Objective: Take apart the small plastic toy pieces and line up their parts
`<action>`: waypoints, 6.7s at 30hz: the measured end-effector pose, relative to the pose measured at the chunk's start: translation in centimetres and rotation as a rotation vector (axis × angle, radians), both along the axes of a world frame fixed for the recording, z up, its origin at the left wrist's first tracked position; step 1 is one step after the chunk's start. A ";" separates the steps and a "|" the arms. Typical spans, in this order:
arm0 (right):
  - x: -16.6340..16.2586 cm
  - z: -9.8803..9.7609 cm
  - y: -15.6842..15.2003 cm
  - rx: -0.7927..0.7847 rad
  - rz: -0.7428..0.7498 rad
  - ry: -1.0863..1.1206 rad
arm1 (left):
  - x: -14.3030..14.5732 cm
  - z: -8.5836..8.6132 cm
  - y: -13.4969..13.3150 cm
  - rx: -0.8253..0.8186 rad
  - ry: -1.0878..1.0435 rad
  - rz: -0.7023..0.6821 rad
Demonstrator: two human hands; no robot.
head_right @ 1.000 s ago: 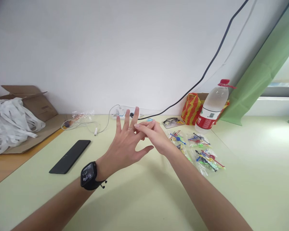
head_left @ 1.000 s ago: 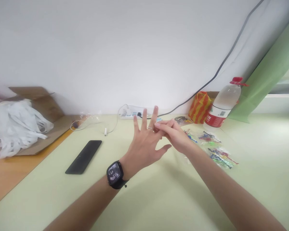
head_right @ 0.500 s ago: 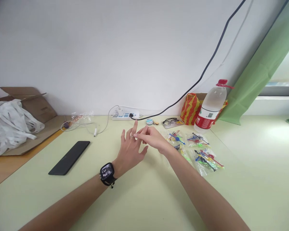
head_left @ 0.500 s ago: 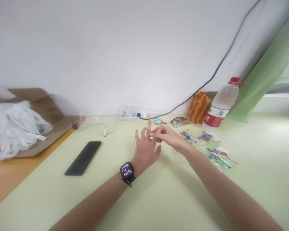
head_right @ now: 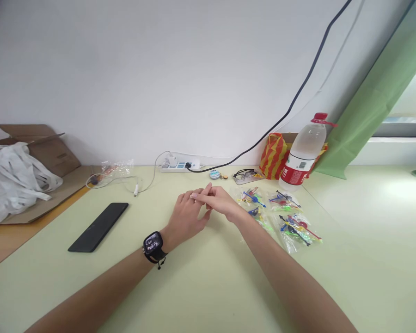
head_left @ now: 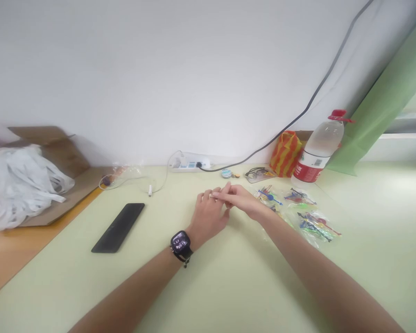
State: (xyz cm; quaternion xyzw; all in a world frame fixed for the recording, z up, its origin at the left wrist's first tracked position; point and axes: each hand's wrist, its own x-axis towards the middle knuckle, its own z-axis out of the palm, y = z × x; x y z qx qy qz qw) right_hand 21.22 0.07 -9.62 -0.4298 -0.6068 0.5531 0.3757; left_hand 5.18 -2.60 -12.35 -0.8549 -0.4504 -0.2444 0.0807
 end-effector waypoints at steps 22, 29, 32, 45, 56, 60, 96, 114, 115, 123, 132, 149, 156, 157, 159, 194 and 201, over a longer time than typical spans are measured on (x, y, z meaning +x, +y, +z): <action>14.6 -1.3 3.4 -0.054 -0.369 -1.132 | -3.7 -2.7 4.2 -0.379 -0.521 -0.005; 12.9 -2.3 4.1 0.067 -0.246 -0.965 | -3.8 -3.5 5.2 -0.492 -0.571 -0.042; 11.0 -2.7 4.2 0.149 -0.179 -0.857 | -3.7 -3.8 5.3 -0.494 -0.554 0.009; 3.8 -4.7 2.7 0.315 -0.051 -0.525 | -3.5 -2.9 4.3 -0.387 -0.301 -0.045; 5.6 -5.2 2.3 0.470 -0.138 -0.763 | -3.6 -2.8 4.1 -0.370 -0.288 -0.120; 6.2 -4.8 2.8 0.434 -0.161 -0.738 | -3.5 -2.7 4.0 -0.371 -0.339 -0.163; 6.4 2.9 1.9 0.216 -0.452 0.150 | -4.9 -2.4 6.0 -0.565 -0.632 -0.044; -0.1 -2.8 0.0 0.598 0.285 -0.604 | -7.9 2.4 5.7 -0.907 -0.202 -0.207; 0.2 -2.6 0.1 0.580 0.283 -0.615 | -8.3 2.7 5.9 -0.935 -0.175 -0.229; 1.1 -0.8 0.3 0.536 0.158 -0.614 | -12.9 4.9 7.2 -1.052 -0.258 -0.127; -6.7 0.4 2.8 0.383 0.130 -0.278 | -12.5 5.9 6.9 -1.111 -0.635 -0.085; -6.9 -0.3 4.2 0.081 0.032 0.157 | -10.6 6.3 6.8 -0.759 -0.533 -0.251; -6.7 -0.5 4.1 0.070 0.095 0.199 | -10.2 6.7 6.3 -0.649 -0.488 -0.319; -6.8 -0.6 4.0 0.094 0.089 0.149 | -10.2 6.7 6.3 -0.659 -0.486 -0.331; -7.1 -0.9 4.0 0.149 0.050 0.007 | -10.1 6.5 6.3 -0.696 -0.490 -0.351; -6.3 2.6 3.1 -0.107 -0.016 0.526 | -8.4 7.2 5.9 -0.343 -0.807 -0.242; -7.7 1.2 3.2 -0.002 -0.050 0.240 | -7.4 4.5 6.3 -0.204 -0.686 -0.090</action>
